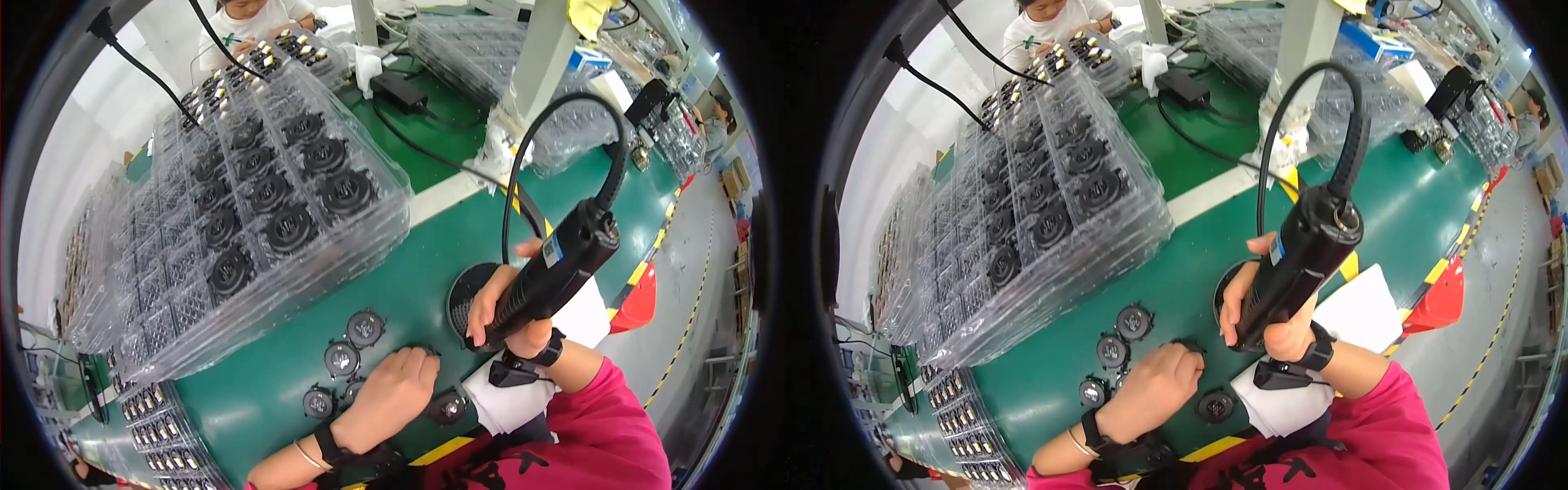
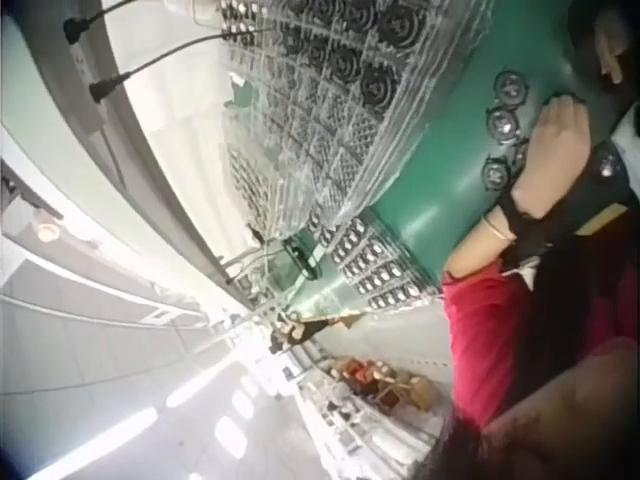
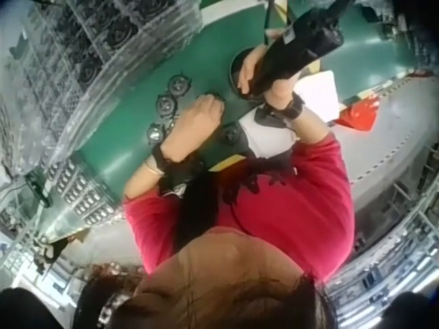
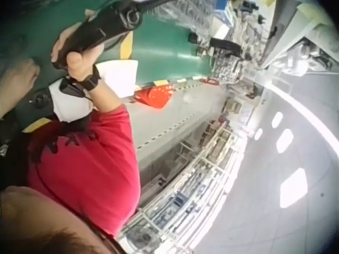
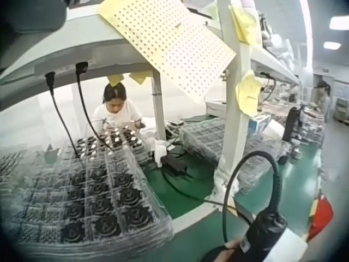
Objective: Assembling small electronic components using an electric screwdriver at a manual assembly station.
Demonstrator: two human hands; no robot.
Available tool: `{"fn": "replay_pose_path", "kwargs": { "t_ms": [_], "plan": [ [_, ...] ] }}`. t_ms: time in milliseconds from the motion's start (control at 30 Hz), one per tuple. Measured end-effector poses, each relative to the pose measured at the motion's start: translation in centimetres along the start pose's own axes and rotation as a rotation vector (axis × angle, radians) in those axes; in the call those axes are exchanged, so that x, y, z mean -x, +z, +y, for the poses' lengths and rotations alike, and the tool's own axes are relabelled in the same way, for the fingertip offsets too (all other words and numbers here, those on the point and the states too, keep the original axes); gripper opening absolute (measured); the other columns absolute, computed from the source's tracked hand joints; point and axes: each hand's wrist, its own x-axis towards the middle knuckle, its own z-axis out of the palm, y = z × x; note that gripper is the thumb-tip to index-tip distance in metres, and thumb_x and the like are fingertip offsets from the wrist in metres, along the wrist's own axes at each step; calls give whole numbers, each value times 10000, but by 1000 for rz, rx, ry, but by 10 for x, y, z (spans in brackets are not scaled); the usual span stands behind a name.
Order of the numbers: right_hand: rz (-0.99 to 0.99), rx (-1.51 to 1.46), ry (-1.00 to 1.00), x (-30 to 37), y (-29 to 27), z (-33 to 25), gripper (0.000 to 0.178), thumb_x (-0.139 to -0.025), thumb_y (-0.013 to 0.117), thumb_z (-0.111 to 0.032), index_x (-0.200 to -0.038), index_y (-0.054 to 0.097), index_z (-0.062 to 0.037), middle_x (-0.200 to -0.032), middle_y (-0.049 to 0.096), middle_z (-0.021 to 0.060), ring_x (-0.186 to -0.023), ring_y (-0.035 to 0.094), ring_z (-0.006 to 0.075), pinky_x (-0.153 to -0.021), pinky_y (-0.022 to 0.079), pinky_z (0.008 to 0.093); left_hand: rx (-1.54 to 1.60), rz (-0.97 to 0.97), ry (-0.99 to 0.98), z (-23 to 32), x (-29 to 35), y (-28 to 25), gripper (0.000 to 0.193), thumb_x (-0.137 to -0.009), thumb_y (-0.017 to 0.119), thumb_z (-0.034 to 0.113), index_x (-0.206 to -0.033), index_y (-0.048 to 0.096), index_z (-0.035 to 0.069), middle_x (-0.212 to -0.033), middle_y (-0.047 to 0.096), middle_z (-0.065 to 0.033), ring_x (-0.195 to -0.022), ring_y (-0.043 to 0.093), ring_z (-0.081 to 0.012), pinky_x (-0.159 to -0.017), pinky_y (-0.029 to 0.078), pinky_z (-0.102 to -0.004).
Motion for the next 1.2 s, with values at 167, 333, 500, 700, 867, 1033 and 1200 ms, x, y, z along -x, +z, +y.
{"fn": "replay_pose_path", "kwargs": {
  "t_ms": [167, 333, 500, 700, 867, 1033, 1200],
  "plan": [
    [-50, 17, -56, 15, -13, 0, 885, -820, 683, -591, -1346, 156, -112, -742, 537, 114, -531, 627, 247, -515, 552, 352, -68, -107, 42, 5, -6, 9, 127, -759, 595, 43, -877, 570, 3, -812, 522, -99, -758, 574, -256, -687, 497, -344],
    [-18, 37, -17, 21, -18, -3, 894, -783, 737, -563, -1329, 203, -99, -740, 563, 119, -550, 640, 248, -527, 555, 344, 167, -34, -34, 8, -10, 15, 156, -763, 670, 5, -880, 568, 21, -834, 537, -118, -739, 586, -313, -649, 498, -397],
    [2, 3, -15, 19, -21, -4, 914, -756, 765, -553, -1316, 218, -81, -747, 576, 118, -562, 647, 243, -539, 561, 343, 159, -52, -18, 7, -16, 12, 161, -766, 673, 8, -888, 568, 20, -837, 534, -124, -741, 589, -319, -645, 496, -405],
    [14, -13, -51, 18, -7, -13, 923, -750, 773, -544, -1301, 218, -54, -752, 577, 109, -570, 650, 231, -550, 568, 346, 134, -117, -10, 16, -16, -8, 136, -772, 664, 23, -869, 567, 17, -818, 523, -121, -727, 582, -303, -633, 498, -396],
    [105, -100, -79, 17, 1, -18, 1005, -711, 842, -490, -1328, 282, 72, -745, 583, 97, -525, 589, 157, -466, 481, 252, -12, -171, 35, 22, -16, -16, 124, -770, 654, 36, -847, 560, 11, -796, 506, -113, -716, 577, -282, -621, 505, -378],
    [127, -113, -50, 16, 5, -18, 997, -705, 844, -494, -1316, 292, 68, -732, 582, 100, -519, 589, 159, -462, 483, 255, -171, -193, 89, 26, -13, -16, 99, -733, 606, 30, -796, 534, 4, -779, 501, -101, -716, 582, -240, -627, 513, -339],
    [116, -110, -56, 15, 3, -17, 985, -713, 839, -492, -1308, 297, 76, -726, 583, 100, -513, 589, 161, -469, 484, 260, -293, -196, 100, 33, -14, -17, 125, -725, 583, 23, -826, 515, -4, -781, 501, -96, -740, 594, -225, -654, 521, -329]
  ]
}}
